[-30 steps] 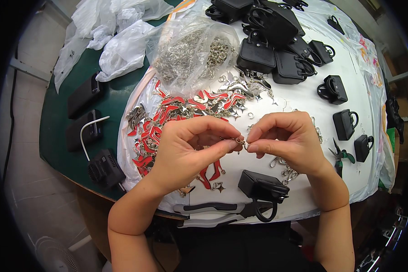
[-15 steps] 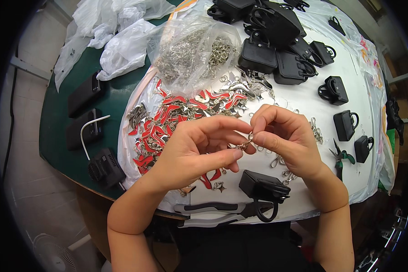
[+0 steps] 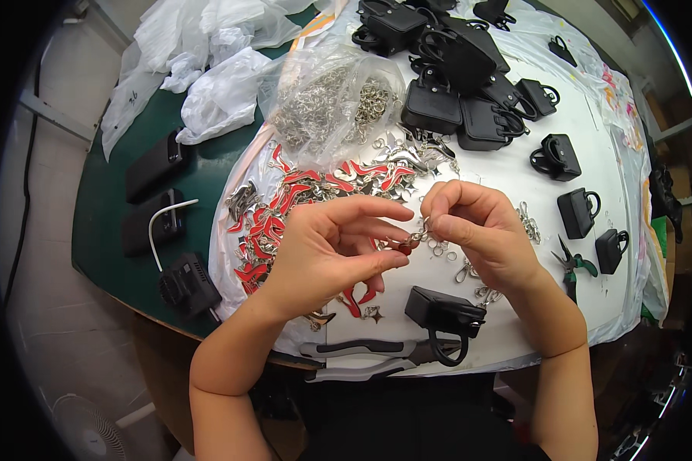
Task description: The person attaches silver chains and decorative charms to black leather cases using pliers and their hands.
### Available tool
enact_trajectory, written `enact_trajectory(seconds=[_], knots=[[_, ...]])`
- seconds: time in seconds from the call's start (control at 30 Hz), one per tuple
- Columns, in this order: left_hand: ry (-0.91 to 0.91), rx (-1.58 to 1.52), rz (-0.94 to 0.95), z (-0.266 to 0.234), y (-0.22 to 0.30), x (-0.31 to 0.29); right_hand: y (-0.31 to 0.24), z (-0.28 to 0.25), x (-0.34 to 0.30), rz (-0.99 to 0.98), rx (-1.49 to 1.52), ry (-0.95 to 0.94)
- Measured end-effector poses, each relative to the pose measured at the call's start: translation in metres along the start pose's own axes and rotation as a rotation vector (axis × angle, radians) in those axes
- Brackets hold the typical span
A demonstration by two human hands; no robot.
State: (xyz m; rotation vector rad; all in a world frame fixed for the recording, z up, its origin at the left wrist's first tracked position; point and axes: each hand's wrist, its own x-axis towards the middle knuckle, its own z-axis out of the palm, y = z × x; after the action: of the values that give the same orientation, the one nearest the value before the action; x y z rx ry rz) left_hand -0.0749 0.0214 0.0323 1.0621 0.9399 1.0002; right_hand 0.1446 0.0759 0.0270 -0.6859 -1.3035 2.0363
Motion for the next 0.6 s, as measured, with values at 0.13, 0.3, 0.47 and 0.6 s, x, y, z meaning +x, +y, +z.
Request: enact_trajectory(seconds=[0.13, 0.3, 0.47, 0.6], knots=[[0.079, 0.17, 0.197, -0.003, 0.002, 0.006, -0.011, 0.004, 0.003, -0.162, -0.122, 0.053], [-0.271, 0.502, 0.697, 0.062, 0.037, -0.018, -0.026, -0.006, 0.003, -0.326, -0.264, 0.182], [-0.796, 0.335, 0.741, 0.242, 0.009, -0.047, -0.032, -0.013, 0.002, -0.32, -0.101, 0.211], [-1.138, 0.457, 0.612, 0.31, 0.02, -0.042, -0.03, -0.017, 0.003, -0.212, 0.036, 0.081]])
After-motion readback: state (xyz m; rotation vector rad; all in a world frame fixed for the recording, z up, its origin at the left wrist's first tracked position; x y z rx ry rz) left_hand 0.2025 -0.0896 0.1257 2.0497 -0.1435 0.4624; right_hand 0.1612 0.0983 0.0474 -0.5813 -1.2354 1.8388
